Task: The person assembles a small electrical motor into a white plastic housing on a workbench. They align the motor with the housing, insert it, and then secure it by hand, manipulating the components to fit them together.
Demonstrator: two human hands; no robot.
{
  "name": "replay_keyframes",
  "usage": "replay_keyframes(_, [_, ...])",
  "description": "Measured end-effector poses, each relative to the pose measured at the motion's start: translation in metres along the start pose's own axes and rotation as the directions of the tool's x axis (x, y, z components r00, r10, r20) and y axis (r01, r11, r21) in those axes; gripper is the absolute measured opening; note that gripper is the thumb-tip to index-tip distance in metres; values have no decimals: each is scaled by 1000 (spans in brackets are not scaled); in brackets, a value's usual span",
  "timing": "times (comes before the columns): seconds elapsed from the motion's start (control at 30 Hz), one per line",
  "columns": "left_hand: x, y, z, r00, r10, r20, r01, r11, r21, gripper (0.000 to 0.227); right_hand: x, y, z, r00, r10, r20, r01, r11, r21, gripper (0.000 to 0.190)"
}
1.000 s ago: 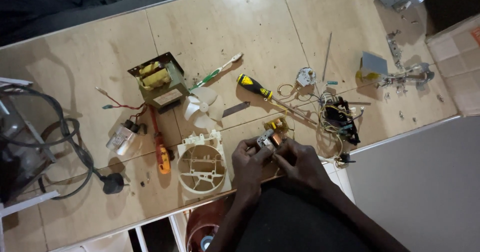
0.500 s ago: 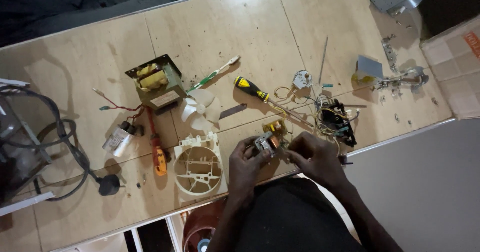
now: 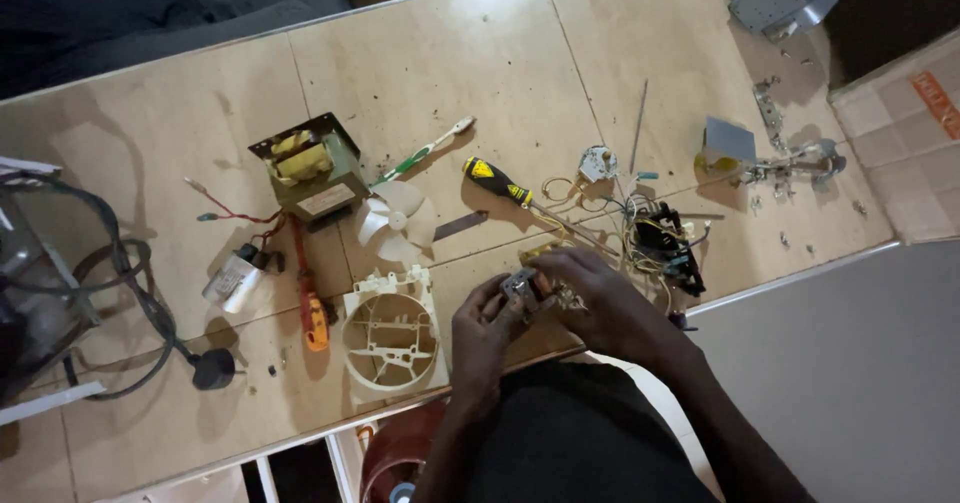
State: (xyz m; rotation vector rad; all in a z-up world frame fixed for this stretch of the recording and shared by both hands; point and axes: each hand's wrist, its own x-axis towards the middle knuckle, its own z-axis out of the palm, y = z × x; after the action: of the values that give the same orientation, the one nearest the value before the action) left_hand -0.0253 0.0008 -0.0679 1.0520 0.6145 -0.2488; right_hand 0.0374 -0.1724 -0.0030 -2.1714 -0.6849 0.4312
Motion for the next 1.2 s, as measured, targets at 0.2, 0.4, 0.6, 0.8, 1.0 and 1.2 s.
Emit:
replay_keyframes(0.2, [23, -34, -12, 1000, 22, -22, -22, 999, 24, 50, 15, 22, 21, 966, -58, 250, 118, 966, -231, 84])
replay_keyframes(0.4, [4, -11, -2, 998, 24, -59, -25, 999, -21, 52, 22, 54, 35, 968, -145, 203, 192, 952, -237, 74])
replay_keyframes(0.6, [-15, 10, -2, 994, 105, -17, -102, 987, 123, 53, 20, 43, 23, 966, -208, 153, 247, 918, -309, 73])
replay_keyframes(0.8, [-22, 21, 0, 994, 112, -10, -111, 993, 45, 58, 19, 25, 21, 982, -112, 150, 158, 926, -342, 69])
replay_keyframes(1.0, [-21, 25, 0, 997, 73, -17, -71, 991, 114, 56, 19, 28, 20, 991, -36, 130, 79, 936, -343, 71])
replay_keyframes(1.2, [-45, 34, -7, 998, 52, -30, -31, 875, 482, 68, 17, 23, 14, 995, -12, 96, 45, 936, -348, 67])
